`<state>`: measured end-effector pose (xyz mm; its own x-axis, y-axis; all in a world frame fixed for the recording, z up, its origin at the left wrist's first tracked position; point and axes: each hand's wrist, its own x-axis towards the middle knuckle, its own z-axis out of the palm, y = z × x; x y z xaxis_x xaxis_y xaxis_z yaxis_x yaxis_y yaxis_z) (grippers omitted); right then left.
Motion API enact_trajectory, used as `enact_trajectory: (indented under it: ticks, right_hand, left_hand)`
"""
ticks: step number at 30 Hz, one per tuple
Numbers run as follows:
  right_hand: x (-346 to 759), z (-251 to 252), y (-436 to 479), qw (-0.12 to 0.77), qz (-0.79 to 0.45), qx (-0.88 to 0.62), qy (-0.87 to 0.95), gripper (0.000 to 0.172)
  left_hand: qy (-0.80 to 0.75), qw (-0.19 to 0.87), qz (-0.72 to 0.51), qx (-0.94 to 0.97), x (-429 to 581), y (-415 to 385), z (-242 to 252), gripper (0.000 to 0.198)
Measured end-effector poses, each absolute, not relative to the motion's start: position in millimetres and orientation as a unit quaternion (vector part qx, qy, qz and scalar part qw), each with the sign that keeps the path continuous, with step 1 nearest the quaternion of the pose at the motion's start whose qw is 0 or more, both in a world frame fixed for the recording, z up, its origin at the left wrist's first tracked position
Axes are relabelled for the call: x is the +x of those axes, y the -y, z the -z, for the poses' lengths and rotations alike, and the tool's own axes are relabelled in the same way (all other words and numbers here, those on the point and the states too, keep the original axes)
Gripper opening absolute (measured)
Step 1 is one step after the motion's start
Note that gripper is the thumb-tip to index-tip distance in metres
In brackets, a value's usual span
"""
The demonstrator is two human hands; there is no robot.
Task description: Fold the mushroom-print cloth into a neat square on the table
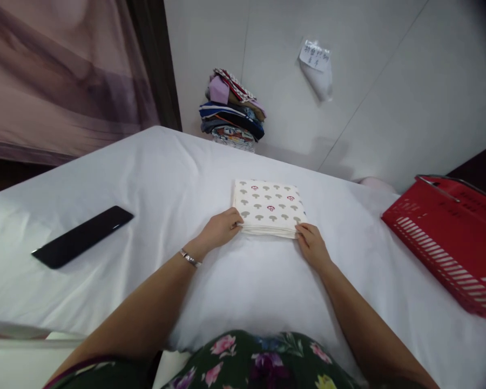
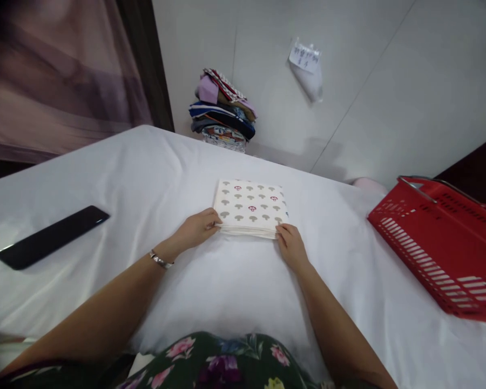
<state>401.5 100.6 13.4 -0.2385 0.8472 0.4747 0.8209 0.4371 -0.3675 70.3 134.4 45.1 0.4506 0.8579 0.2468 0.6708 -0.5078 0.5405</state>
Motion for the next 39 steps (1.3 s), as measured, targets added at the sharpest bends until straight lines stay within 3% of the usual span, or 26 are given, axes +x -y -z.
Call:
enact_trajectory:
  ticks: [8,18,23,33,39]
  right_hand:
    - [397,-16,-105,0.323,0.002,-0.538,0.778,0.027]
    - [365,-28,-114,0.286,0.003,-0.503,0.816,0.023]
    - [355,-26,-124,0.270,-0.011,-0.504,0.820,0.023]
    - [351,-17,-122,0.349,-0.012,-0.504,0.790,0.022]
    - [356,-14,-121,0.337,-0.007,-0.472,0.815,0.019]
  left_hand:
    - [-0.462,0.174,-0.256,0.831,70,-136,-42,0.012]
    - [-0.427,0.018,-0.306,0.850,93,-131,-31,0.018]
    - [-0.433,0.023,-0.295,0.852,97,-133,-25,0.019]
    - [-0.428,0.005,-0.292,0.856,97,-136,-26,0.025]
    - [-0.415,-0.016,-0.280,0.865,98,-135,-28,0.023]
